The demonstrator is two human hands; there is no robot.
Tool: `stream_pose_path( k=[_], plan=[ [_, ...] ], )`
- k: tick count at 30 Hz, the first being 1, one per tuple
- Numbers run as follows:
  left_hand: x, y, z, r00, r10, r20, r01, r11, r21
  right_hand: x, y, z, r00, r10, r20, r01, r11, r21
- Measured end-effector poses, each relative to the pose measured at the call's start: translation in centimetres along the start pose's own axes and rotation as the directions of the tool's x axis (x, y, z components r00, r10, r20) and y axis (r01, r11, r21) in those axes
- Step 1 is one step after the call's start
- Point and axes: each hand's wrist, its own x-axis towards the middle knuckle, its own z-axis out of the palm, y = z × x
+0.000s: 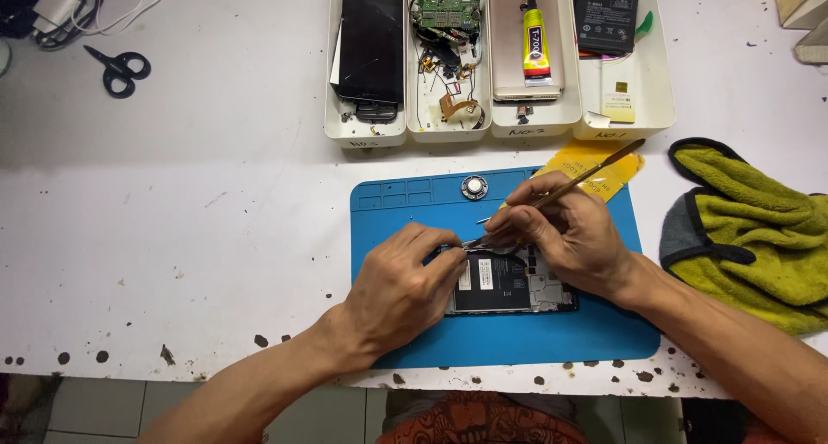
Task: Using a thin metal tool to scrape adhesive and pry components from the internal frame of a disassembled smartphone.
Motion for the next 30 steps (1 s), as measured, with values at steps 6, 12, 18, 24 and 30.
stream_pose_path(
  k=[6, 12, 18, 24, 30],
  plan=[
    [0.0, 0.4, 0.1, 1.000, -0.017, -0.014, 0.017, 1.000, 0.013, 0.1, -0.3, 0.2, 0.998, 0.070, 0.001, -0.070, 0.997, 0.035],
    [0.6, 0.6, -0.6, 1.000, -0.019, -0.010, 0.019, 0.999, -0.033, 0.0, 0.0, 0.1, 0.995, 0.100, 0.020, -0.100, 0.995, 0.017],
    [0.7, 0.7, -0.9, 0.999, -0.055, 0.001, 0.055, 0.996, -0.068, 0.0, -0.2, 0.2, 0.994, 0.101, 0.038, -0.100, 0.995, -0.017],
    [0.8, 0.6, -1.3, 0.998, -0.049, 0.028, 0.051, 0.994, -0.100, 0.2, -0.4, 0.1, 0.992, 0.112, 0.053, -0.109, 0.993, -0.048],
    [0.7, 0.5, -1.4, 0.996, -0.079, 0.042, 0.082, 0.992, -0.096, 0.2, -0.5, -0.1, 0.994, 0.075, 0.073, -0.067, 0.992, -0.110]
  ],
)
